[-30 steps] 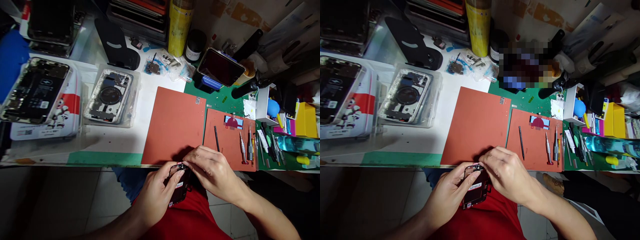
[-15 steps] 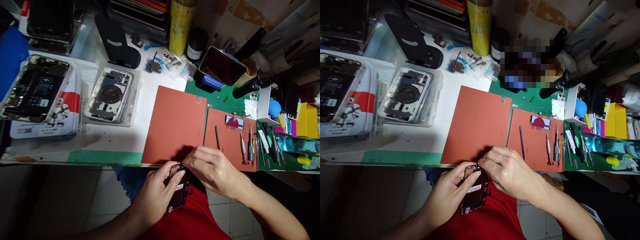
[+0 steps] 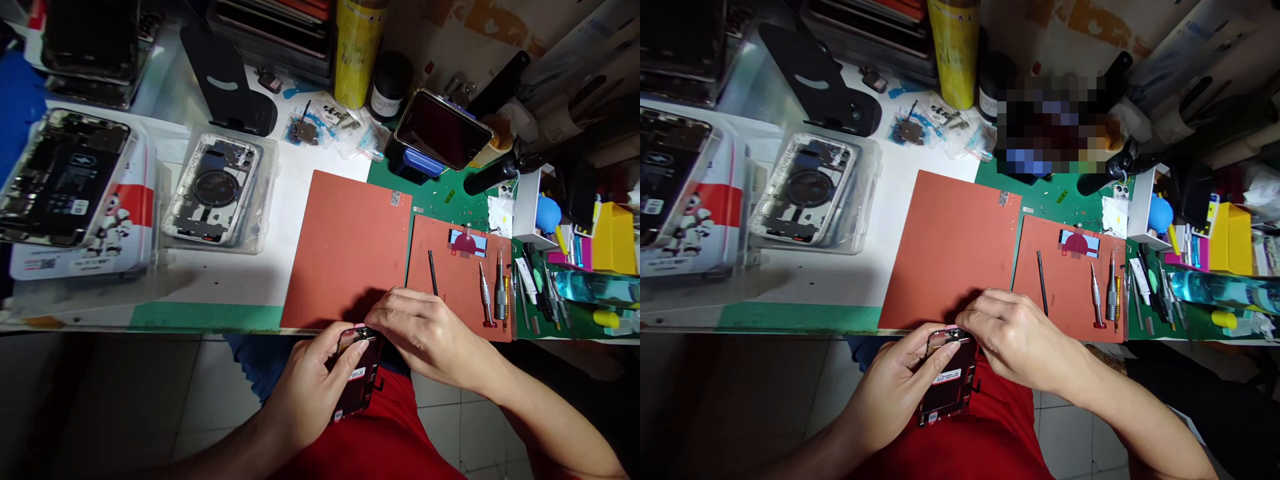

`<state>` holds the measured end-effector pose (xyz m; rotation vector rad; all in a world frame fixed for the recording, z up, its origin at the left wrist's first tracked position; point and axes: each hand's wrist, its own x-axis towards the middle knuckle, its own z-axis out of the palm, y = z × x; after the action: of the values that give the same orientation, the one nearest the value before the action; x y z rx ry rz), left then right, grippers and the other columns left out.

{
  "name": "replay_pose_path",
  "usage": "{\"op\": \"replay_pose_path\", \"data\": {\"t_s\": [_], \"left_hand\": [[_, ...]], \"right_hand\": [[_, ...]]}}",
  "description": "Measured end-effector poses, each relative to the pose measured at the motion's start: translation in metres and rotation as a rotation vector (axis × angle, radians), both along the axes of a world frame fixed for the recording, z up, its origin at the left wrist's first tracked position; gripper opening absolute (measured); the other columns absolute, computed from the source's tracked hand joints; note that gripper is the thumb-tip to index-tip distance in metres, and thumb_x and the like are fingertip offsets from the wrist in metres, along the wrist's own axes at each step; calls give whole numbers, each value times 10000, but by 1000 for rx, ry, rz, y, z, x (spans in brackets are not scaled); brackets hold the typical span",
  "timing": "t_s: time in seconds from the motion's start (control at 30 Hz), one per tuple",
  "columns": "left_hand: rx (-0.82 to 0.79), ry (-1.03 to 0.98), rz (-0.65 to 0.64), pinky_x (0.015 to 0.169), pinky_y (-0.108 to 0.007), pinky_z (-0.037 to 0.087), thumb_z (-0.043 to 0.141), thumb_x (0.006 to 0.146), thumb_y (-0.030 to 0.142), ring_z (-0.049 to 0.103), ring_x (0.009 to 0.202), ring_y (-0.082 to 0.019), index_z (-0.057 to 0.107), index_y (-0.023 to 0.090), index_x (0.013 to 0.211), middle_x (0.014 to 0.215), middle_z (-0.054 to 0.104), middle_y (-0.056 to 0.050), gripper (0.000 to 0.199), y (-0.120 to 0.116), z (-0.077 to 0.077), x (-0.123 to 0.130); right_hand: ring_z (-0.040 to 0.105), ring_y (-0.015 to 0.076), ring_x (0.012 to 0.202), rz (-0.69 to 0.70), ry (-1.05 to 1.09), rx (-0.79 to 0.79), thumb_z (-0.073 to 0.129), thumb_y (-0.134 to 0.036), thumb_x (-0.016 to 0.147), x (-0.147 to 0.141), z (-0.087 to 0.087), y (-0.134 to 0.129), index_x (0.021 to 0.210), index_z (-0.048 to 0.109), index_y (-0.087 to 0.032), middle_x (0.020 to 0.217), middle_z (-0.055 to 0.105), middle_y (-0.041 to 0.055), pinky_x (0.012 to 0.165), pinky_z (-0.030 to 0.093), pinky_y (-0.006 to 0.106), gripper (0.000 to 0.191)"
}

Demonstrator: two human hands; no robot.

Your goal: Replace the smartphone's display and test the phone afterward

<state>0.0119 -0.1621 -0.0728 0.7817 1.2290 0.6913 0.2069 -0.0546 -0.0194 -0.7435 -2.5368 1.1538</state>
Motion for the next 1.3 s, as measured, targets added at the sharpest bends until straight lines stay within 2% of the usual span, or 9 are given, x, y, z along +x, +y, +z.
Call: {"op": "replay_pose_path", "data": {"t_s": [0.3, 0.4, 0.53, 0.63, 0.7, 0.77, 0.83, 1.0, 1.3], "left_hand": [[-26, 2, 3, 820, -213, 597, 601, 1026, 538, 736, 965, -171, 731, 266, 1091, 1015, 778, -9, 308, -1, -1, 2], [-19, 11, 13, 833, -225, 589, 598, 1024, 525, 730, 983, -180, 717, 250, 1068, 1004, 771, -13, 303, 0, -2, 3], [13, 37, 23, 799, -236, 567, 596, 1017, 499, 717, 933, -182, 690, 223, 1019, 954, 758, -21, 291, 3, -1, 2], [7, 51, 24, 747, -240, 544, 590, 1019, 497, 708, 861, -173, 686, 216, 1019, 925, 760, -22, 296, 4, 1, 1], [-8, 42, 38, 740, -245, 543, 601, 1013, 508, 713, 852, -176, 689, 217, 1036, 941, 770, -26, 304, 5, 1, 1], [-23, 20, 57, 746, -250, 548, 616, 1005, 519, 722, 866, -184, 690, 218, 1036, 964, 777, -33, 312, 6, 1, 2], [-30, -2, 63, 759, -257, 553, 620, 1001, 522, 729, 883, -194, 688, 217, 1029, 974, 780, -38, 313, 6, 0, 3], [-24, -5, 44, 757, -274, 551, 610, 1003, 520, 717, 856, -197, 675, 217, 1008, 948, 764, -35, 309, 6, 0, 5], [-27, -54, 77, 733, -255, 533, 611, 1008, 506, 676, 823, -178, 674, 204, 957, 888, 727, -24, 313, 9, 5, 4]], "right_hand": [[646, 217, 898, -15, 23, -39, 534, -91, 1060, 1, -8, -3, 1168, 706, -133, 1019, 753, 118, 804, 574, 371, 207], [648, 214, 882, -58, 46, -48, 523, -106, 1068, 0, -10, -4, 1185, 705, -143, 994, 747, 109, 802, 574, 375, 219], [701, 194, 922, -263, 80, -141, 559, -142, 1064, 1, -9, -13, 1144, 725, -174, 1015, 764, 86, 840, 587, 350, 187], [726, 170, 927, -489, 79, -340, 663, -221, 1031, 2, -11, -28, 1167, 733, -213, 1047, 779, 49, 846, 600, 311, 153], [731, 167, 911, -606, 97, -506, 731, -289, 994, 1, -17, -39, 1224, 724, -238, 1040, 778, 31, 849, 612, 306, 236], [726, 167, 888, -687, 122, -628, 763, -339, 970, 0, -23, -49, 1246, 725, -252, 1020, 773, 21, 851, 617, 309, 292], [705, 159, 849, -742, 134, -678, 775, -368, 957, -2, -28, -55, 1195, 752, -252, 973, 762, 15, 823, 605, 297, 265], [598, 140, 750, -800, 137, -660, 760, -395, 960, -7, -29, -59, 1025, 787, -227, 816, 680, -2, 718, 539, 267, 182], [589, 156, 749, -794, 123, -602, 729, -410, 977, -11, -25, -57, 1005, 784, -222, 840, 696, 16, 708, 524, 293, 197]]}}
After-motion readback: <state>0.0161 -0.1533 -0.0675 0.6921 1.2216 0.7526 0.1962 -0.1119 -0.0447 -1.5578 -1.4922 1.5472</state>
